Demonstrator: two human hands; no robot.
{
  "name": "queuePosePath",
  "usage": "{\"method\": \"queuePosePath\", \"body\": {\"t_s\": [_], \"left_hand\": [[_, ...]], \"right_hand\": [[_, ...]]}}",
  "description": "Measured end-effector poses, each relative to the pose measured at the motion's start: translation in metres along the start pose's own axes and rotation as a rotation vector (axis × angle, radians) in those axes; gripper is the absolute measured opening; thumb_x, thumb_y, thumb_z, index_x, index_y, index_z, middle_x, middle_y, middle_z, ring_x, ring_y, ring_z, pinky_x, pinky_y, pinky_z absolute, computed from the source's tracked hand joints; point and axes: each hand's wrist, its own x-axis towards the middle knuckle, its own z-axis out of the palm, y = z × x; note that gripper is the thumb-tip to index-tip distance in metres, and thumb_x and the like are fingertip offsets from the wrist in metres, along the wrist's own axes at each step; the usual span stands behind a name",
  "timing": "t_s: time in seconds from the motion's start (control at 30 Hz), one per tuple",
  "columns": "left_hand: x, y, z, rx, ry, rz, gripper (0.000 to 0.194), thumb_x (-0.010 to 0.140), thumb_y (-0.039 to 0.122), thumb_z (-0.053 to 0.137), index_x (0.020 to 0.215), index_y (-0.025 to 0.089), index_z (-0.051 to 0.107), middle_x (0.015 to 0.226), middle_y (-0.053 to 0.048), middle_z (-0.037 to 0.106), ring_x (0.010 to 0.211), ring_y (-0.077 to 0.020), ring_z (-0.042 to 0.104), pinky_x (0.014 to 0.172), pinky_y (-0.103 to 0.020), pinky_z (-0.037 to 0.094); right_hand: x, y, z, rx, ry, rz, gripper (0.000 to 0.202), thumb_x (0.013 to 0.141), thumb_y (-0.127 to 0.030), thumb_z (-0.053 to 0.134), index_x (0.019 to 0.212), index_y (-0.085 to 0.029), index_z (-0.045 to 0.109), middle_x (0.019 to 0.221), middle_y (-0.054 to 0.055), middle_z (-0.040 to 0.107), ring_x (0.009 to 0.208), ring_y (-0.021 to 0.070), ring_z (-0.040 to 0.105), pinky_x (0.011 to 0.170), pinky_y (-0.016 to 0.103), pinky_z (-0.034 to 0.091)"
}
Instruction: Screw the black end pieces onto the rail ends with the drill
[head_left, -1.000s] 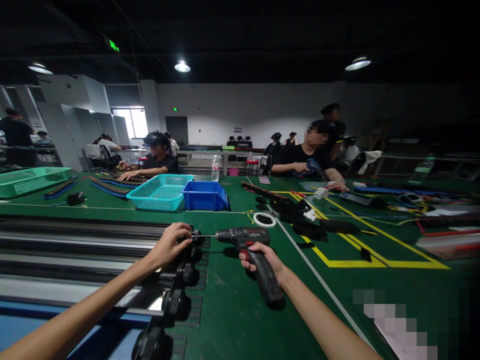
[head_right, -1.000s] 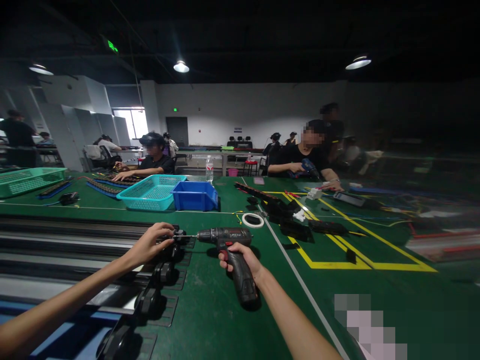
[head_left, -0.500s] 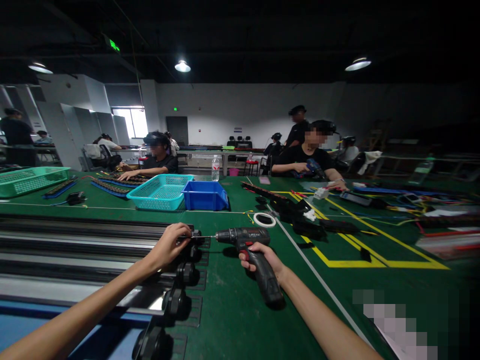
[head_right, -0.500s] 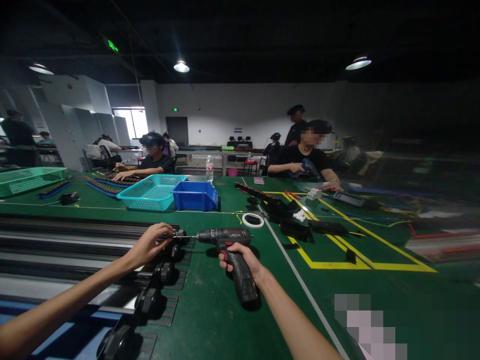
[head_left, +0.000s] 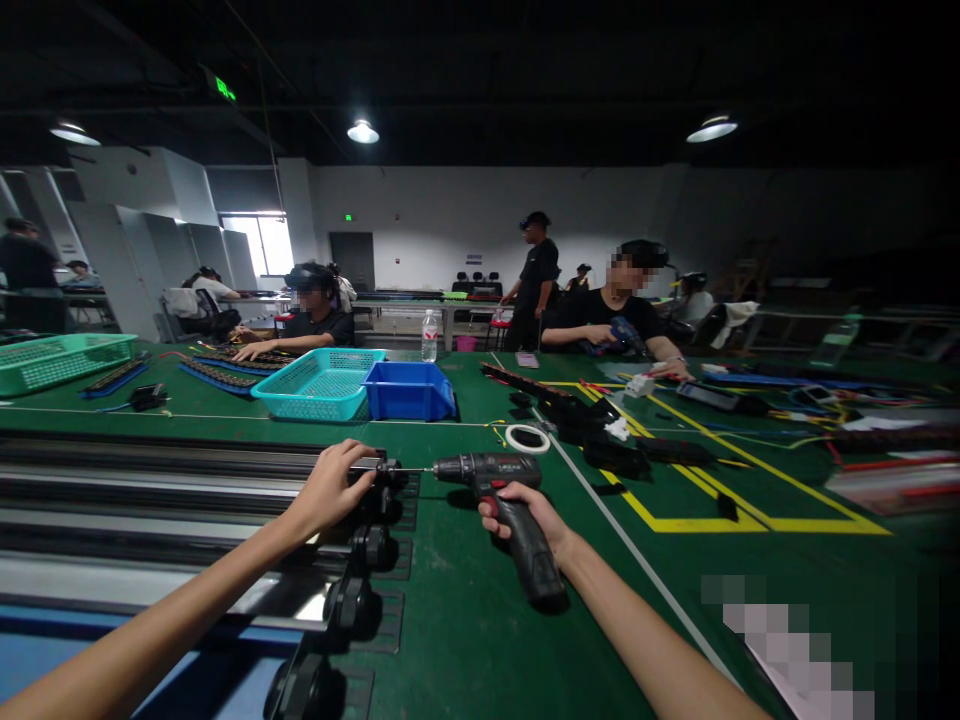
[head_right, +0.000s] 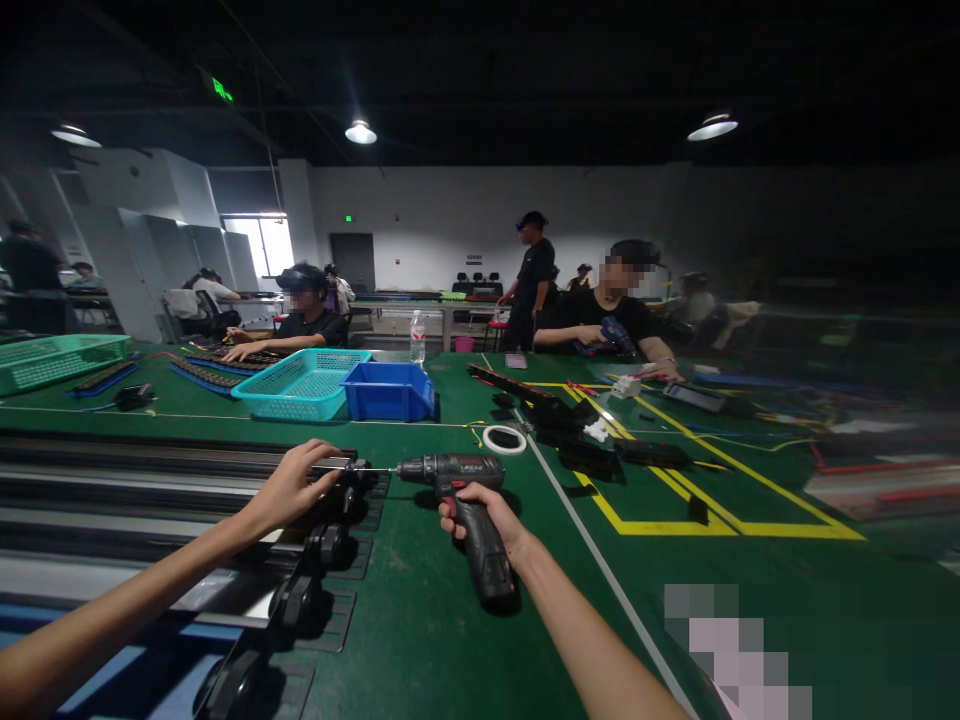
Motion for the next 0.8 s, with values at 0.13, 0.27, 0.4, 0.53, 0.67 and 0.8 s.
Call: {"method": "queuePosePath", "body": {"t_s": [0.13,0.27,0.4,0.53,0.67,0.8], "left_hand": [[0.000,-0.024,-0.014,0.079,-0.093,-0.099,0.036,0.091,0.045,0.039,0.098,0.019,0.063,0.095,-0.008,0.065,0.091,-0.0223,0.058,0.083,-0.032,0.040],[-0.005,-0.046,-0.025,0.122,-0.271,-0.139,0.049,0.093,0.053,0.029,0.090,0.020,0.065,0.088,-0.007,0.067,0.083,-0.0217,0.061,0.073,-0.028,0.039],[-0.009,-0.056,-0.023,0.115,-0.357,-0.194,0.055,0.093,0.056,0.023,0.094,0.022,0.065,0.089,-0.007,0.069,0.084,-0.0218,0.062,0.072,-0.027,0.038],[-0.008,-0.058,-0.017,0.134,-0.339,-0.194,0.056,0.094,0.056,0.021,0.090,0.021,0.064,0.085,-0.007,0.068,0.083,-0.0215,0.062,0.072,-0.027,0.037],[-0.006,-0.061,-0.015,0.157,-0.334,-0.156,0.053,0.094,0.054,0.022,0.085,0.020,0.062,0.083,-0.007,0.067,0.081,-0.0206,0.061,0.071,-0.026,0.036],[-0.006,-0.061,-0.015,0.171,-0.339,-0.140,0.052,0.094,0.053,0.022,0.083,0.019,0.060,0.083,-0.007,0.066,0.079,-0.0198,0.061,0.070,-0.026,0.036]], "right_hand": [[0.001,0.000,-0.002,0.028,0.028,-0.020,0.021,0.080,-0.026,0.047,0.082,-0.006,0.054,0.074,0.009,0.056,0.060,0.0099,0.055,0.047,0.014,0.045],[0.004,0.002,-0.005,0.036,0.003,-0.017,0.019,0.080,-0.025,0.050,0.084,-0.006,0.054,0.079,0.008,0.055,0.063,0.0101,0.056,0.050,0.015,0.047],[0.005,0.004,-0.008,0.043,-0.010,-0.015,0.020,0.081,-0.025,0.050,0.085,-0.006,0.054,0.079,0.007,0.053,0.064,0.0098,0.055,0.051,0.015,0.047],[0.007,0.004,-0.010,0.043,-0.007,-0.028,0.021,0.081,-0.025,0.051,0.085,-0.005,0.055,0.080,0.007,0.052,0.066,0.0103,0.055,0.052,0.014,0.047],[0.009,0.003,-0.011,0.027,-0.002,-0.007,0.023,0.080,-0.025,0.052,0.086,-0.004,0.056,0.080,0.007,0.051,0.067,0.0103,0.055,0.052,0.014,0.047],[0.009,0.003,-0.007,0.015,0.009,-0.005,0.023,0.079,-0.025,0.051,0.084,-0.004,0.056,0.080,0.007,0.051,0.066,0.0105,0.055,0.052,0.015,0.047]]}}
